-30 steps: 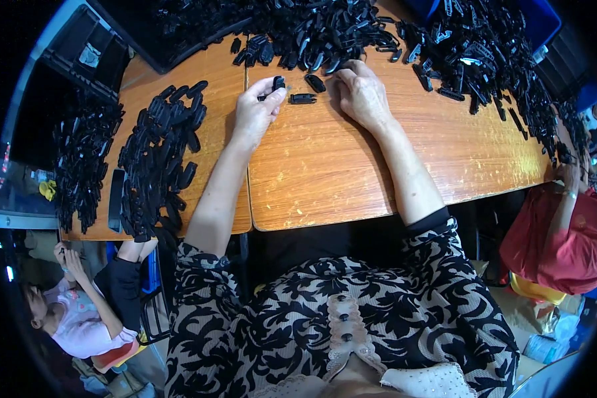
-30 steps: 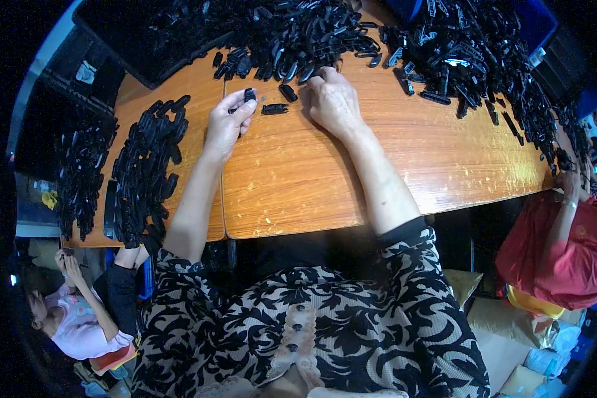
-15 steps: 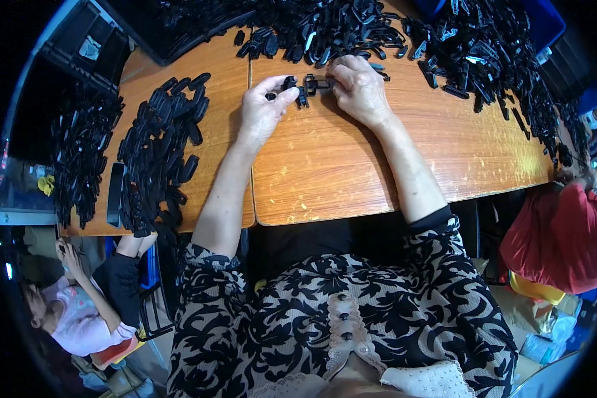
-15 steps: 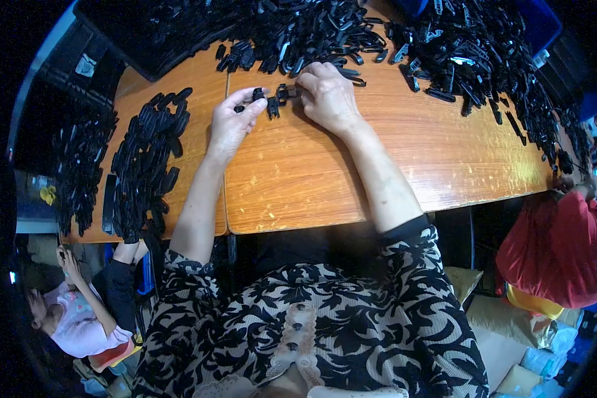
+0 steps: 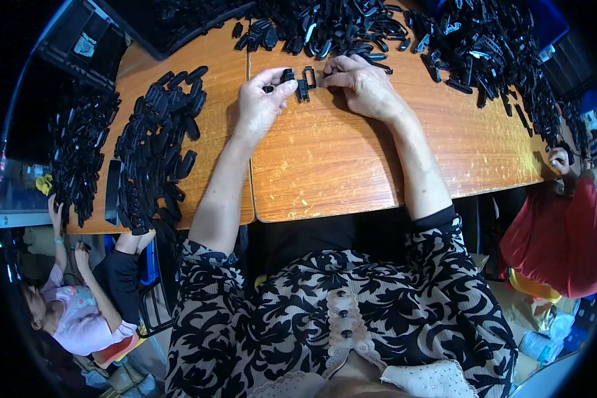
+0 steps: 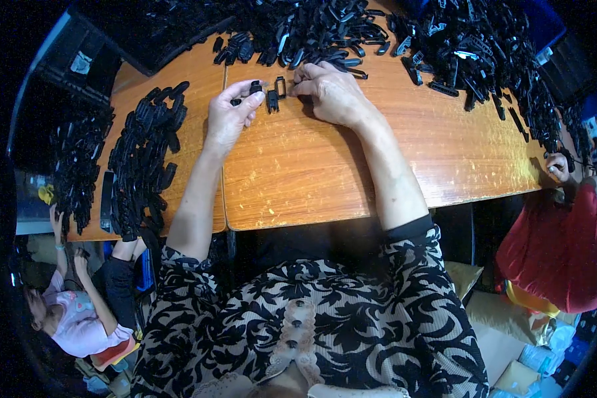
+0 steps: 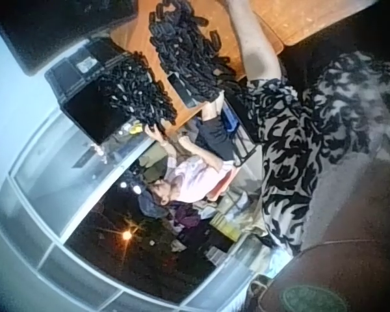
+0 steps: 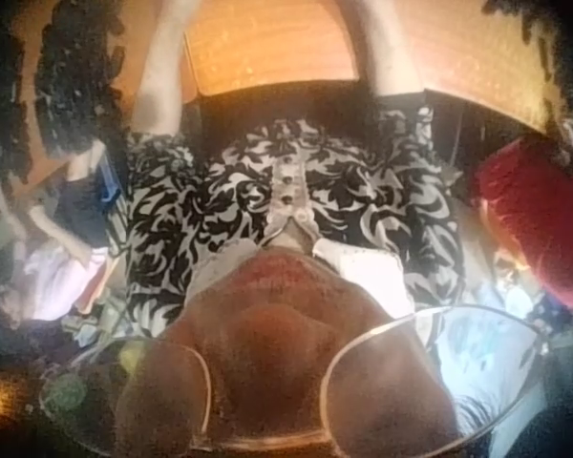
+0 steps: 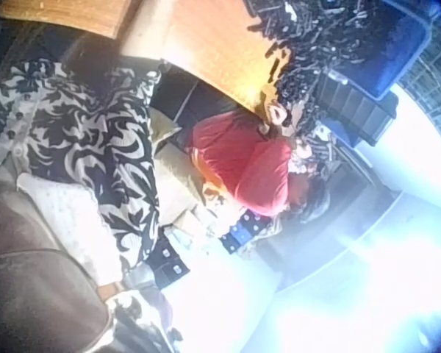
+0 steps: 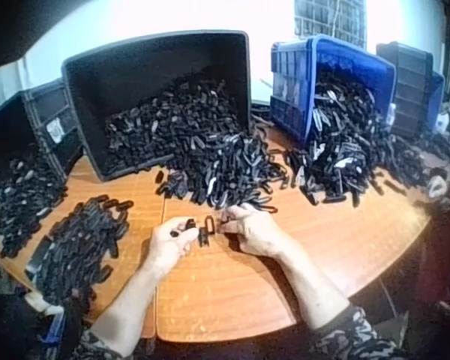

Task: The person assembles plastic components by hand, repeatedly picking up individual pieces from the table and fitting them together.

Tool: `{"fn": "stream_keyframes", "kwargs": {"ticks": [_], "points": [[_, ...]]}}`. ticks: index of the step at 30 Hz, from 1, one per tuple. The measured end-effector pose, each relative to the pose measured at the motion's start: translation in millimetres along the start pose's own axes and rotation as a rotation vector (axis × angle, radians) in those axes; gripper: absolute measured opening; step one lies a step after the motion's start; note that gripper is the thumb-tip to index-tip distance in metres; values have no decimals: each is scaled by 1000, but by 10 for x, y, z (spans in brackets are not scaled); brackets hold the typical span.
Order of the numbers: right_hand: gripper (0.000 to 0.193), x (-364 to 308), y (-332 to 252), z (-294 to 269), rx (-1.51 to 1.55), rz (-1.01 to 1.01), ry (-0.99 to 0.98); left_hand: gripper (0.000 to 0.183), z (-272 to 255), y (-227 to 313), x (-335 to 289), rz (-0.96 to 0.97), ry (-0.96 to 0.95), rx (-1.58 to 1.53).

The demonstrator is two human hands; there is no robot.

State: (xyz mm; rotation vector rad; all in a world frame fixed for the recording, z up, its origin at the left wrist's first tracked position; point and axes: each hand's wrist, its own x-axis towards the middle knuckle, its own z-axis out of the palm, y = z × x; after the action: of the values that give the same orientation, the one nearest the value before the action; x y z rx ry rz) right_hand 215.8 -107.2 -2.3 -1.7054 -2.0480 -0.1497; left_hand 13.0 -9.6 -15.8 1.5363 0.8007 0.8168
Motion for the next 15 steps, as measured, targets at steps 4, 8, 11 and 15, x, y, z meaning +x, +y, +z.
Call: {"fn": "stream_keyframes", "kwargs": {"ticks": [4,8,11,15], "points": [[34,2,44,49,29,22,-18,28,-13,17,-6,13,-30,3],[25,34,7,115,32,-64,101,29,-24,38,-41,116,-88,95],[17,60,-93,65,355,126,140,31,-35,35,-49,229,-204,156],[19,70,-254,-153,1159,418,-105,32,-17,63,-110,183,-233,217]]}}
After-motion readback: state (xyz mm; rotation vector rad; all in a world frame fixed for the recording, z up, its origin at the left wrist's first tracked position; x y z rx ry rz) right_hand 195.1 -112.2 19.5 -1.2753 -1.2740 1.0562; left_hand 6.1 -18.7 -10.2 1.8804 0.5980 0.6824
